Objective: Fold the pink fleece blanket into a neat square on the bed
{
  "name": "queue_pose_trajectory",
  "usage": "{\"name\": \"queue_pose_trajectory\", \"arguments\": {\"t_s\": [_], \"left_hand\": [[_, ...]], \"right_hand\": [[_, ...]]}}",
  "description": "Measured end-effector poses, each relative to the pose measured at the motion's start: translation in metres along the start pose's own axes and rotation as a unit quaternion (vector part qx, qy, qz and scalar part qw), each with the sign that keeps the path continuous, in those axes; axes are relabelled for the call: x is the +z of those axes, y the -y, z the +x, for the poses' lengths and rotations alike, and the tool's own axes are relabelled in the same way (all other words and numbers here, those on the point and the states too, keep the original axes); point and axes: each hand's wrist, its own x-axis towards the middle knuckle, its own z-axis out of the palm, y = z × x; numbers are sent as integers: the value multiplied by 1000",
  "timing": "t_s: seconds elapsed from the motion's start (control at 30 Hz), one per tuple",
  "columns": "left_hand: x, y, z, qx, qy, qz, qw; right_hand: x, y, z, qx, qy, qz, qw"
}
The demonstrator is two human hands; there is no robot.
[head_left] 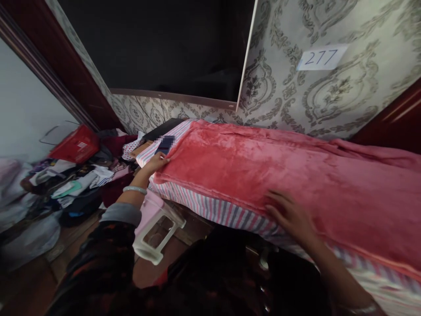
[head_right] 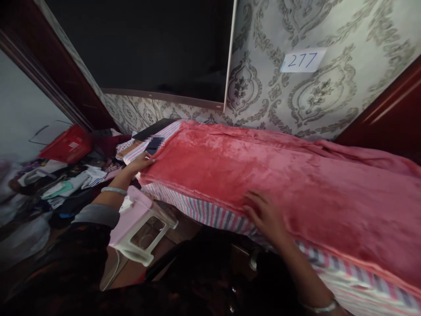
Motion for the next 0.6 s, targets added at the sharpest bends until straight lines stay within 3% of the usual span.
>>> {"name": "queue_pose_trajectory", "arguments": {"t_s": [0.13,0.27,0.4,0.6], "left_hand": [[-2,7,-9,14,11,-45,999],[-2,10,-12,19,20,-74,997],[0,12,-11,9,24,-93,995],[0,11,-13,-9,8,-69,998]], "right_hand": [[49,45,31,-68,30,26,997],[72,49,40,-79,30,-16,996],[76,45,46,-84,-3,-16,996],[63,55,48,-111,-28,-13,993]]}}
